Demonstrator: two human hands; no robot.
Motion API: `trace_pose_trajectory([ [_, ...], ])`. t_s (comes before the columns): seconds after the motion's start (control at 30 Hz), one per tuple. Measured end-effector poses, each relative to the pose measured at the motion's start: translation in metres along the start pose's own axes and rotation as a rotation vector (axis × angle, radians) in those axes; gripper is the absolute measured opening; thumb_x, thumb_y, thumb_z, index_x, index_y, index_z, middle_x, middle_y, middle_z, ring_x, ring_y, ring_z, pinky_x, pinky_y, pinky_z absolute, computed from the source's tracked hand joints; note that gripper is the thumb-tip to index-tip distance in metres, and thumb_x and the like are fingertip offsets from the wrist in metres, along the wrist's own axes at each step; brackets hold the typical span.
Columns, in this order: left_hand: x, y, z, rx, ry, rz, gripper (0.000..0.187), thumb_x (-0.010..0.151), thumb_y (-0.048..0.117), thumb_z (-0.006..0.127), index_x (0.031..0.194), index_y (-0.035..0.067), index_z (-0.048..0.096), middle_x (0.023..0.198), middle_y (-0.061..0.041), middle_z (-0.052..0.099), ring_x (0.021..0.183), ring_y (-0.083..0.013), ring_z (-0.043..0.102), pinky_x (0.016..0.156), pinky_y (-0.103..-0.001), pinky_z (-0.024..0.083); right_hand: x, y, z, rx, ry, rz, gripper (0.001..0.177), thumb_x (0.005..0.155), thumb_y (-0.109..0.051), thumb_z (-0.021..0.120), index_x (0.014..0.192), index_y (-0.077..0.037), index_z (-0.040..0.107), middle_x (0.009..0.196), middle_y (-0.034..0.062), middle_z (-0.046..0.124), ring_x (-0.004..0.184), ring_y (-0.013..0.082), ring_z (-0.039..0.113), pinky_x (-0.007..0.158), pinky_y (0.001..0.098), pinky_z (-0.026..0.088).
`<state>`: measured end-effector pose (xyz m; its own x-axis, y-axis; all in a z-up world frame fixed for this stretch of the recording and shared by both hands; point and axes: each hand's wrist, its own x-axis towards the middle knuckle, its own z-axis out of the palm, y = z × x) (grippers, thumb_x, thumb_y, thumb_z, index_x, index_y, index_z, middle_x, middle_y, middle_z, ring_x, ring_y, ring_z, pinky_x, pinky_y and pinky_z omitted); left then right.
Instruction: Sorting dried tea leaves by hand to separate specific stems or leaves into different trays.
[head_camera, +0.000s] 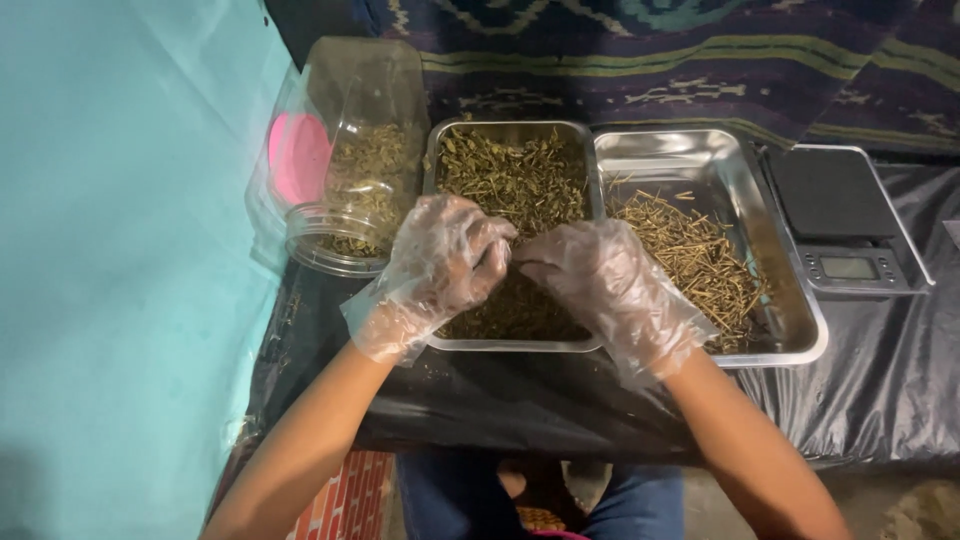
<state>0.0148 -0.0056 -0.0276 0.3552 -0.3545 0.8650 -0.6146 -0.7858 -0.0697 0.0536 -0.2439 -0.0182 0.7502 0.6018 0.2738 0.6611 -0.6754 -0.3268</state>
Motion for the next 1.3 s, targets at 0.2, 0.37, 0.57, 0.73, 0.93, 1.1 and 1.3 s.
trace_pose_trajectory([
  [0.2, 0.001, 0.005, -0.011, -0.159, -0.164, -0.008, 0.026, 0.116, 0.039, 0.064, 0.128, 0.02, 0.076, 0.1, -0.001, 0.065, 0.109, -0.0248, 0.072, 0.104, -0.042, 0.059, -0.015, -0.002, -0.029, 0.564, 0.068, 0.099, 0.014, 0.113, -0.025, 0.077, 0.105, -0.013, 0.081, 0.098, 0.0068, 0.084, 0.089, 0.0133, 0.08, 0.08, 0.026, 0.067],
  [0.37, -0.008, 0.0, 0.011, -0.028, -0.053, 0.073, 0.024, 0.121, 0.042, 0.062, 0.118, 0.023, 0.075, 0.097, 0.004, 0.062, 0.103, -0.0183, 0.07, 0.103, -0.034, 0.056, -0.013, -0.007, -0.032, 0.42, 0.018, 0.211, 0.015, 0.107, -0.032, 0.087, 0.112, -0.017, 0.086, 0.104, 0.0048, 0.089, 0.092, 0.0164, 0.087, 0.08, 0.0256, 0.071],
  [0.57, -0.035, -0.009, 0.036, 0.078, -0.077, 0.146, 0.018, 0.119, 0.037, 0.063, 0.111, 0.025, 0.074, 0.097, 0.005, 0.067, 0.105, -0.017, 0.072, 0.096, -0.039, 0.058, -0.004, -0.033, -0.054, 0.41, -0.03, 0.413, 0.018, 0.097, -0.032, 0.096, 0.113, -0.025, 0.093, 0.109, 0.0081, 0.089, 0.104, 0.0299, 0.085, 0.095, 0.044, 0.07],
  [0.73, -0.032, 0.032, -0.034, 0.137, -0.28, 0.018, 0.021, 0.116, 0.037, 0.065, 0.105, 0.023, 0.075, 0.096, 0.003, 0.071, 0.103, -0.0187, 0.073, 0.1, -0.042, 0.056, -0.003, -0.009, -0.046, 0.404, 0.057, 0.314, 0.022, 0.097, -0.04, 0.094, 0.115, -0.027, 0.093, 0.11, 0.0097, 0.086, 0.107, 0.0332, 0.082, 0.094, 0.0488, 0.069],
  [0.93, -0.079, 0.048, -0.102, 0.153, 0.083, -0.692, 0.008, 0.1, 0.016, 0.087, 0.102, 0.023, 0.085, 0.091, 0.006, 0.082, 0.089, -0.0198, 0.078, 0.091, -0.035, 0.064, -0.008, -0.014, -0.053, 0.326, 0.051, 0.223, 0.022, 0.102, -0.036, 0.088, 0.115, -0.018, 0.091, 0.109, 0.0125, 0.087, 0.107, 0.0372, 0.084, 0.089, 0.0493, 0.07],
  [1.1, -0.082, 0.025, -0.101, 0.353, -0.108, -0.972, 0.011, 0.109, 0.035, 0.084, 0.109, 0.024, 0.083, 0.096, -0.002, 0.081, 0.089, -0.0263, 0.078, 0.083, -0.04, 0.064, -0.013, -0.019, -0.058, 0.245, 0.038, 0.17, 0.024, 0.107, -0.033, 0.084, 0.115, -0.011, 0.089, 0.108, 0.0148, 0.087, 0.108, 0.0404, 0.085, 0.084, 0.0498, 0.072],
  [1.3, -0.084, -0.017, -0.07, 0.3, -0.377, -1.354, 0.031, 0.106, 0.055, 0.087, 0.101, 0.024, 0.087, 0.098, -0.013, 0.085, 0.093, -0.0403, 0.084, 0.08, -0.052, 0.068, -0.008, 0.002, -0.045, -0.129, -0.12, -0.018, 0.02, 0.103, -0.041, 0.083, 0.118, -0.031, 0.09, 0.109, -0.0017, 0.087, 0.105, 0.0225, 0.086, 0.079, 0.0298, 0.071],
])
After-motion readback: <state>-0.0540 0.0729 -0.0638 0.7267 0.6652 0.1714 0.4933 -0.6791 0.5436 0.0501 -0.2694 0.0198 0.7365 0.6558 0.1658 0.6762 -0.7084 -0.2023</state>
